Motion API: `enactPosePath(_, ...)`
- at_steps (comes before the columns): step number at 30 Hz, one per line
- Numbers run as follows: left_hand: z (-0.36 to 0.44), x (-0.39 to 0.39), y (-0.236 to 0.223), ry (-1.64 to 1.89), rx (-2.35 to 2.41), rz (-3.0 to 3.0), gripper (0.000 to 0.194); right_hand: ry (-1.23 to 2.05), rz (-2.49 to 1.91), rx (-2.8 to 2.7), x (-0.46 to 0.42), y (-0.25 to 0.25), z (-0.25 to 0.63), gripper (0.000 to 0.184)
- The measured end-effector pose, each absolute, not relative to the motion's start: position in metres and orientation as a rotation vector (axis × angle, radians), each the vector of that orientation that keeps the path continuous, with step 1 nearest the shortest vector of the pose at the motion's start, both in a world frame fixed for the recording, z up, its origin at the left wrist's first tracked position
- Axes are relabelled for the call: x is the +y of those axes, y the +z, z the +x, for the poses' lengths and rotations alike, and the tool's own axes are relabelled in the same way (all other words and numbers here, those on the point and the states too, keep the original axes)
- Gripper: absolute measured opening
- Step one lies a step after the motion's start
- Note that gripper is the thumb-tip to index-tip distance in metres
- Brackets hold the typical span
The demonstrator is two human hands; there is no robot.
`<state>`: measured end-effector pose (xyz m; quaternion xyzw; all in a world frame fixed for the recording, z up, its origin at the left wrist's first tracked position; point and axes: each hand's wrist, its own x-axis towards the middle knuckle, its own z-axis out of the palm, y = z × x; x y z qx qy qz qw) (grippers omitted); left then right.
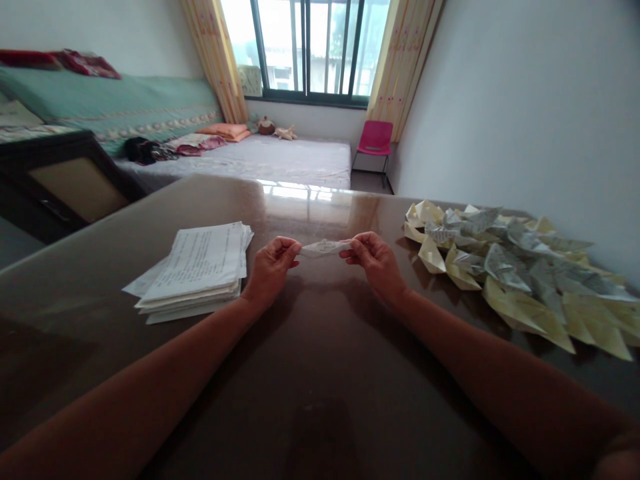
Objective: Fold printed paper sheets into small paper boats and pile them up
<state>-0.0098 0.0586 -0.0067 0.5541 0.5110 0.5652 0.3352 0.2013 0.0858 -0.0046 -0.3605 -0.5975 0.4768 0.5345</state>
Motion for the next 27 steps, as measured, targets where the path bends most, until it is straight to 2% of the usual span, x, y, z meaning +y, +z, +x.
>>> enactPosePath(3,-0.007,0.057,-0.007,1.367,1.224,1.582,0.034,1.078,-0.852,-1.521,0.083,-0.002,0.201,0.026)
enactPosePath(7,-0.004,0.053,-0.009,1.309,1.097,1.789,0.055,1.031,-0.875,-1.618,0.078,0.000,0.199,0.026)
enactPosePath(13,-0.003,0.049,-0.005,1.289,1.148,1.797,0.030,1.025,-0.871,-1.646,0.076,0.000,0.199,0.027)
enactPosePath(21,-0.005,0.051,-0.001,1.356,1.404,1.744,0.028,1.136,-0.813,-1.618,0.085,-0.002,0.205,0.023)
enactPosePath(27,-0.005,0.048,-0.011,1.088,1.430,1.983,0.013,0.704,-0.881,-1.933,0.083,0.009,0.211,0.017)
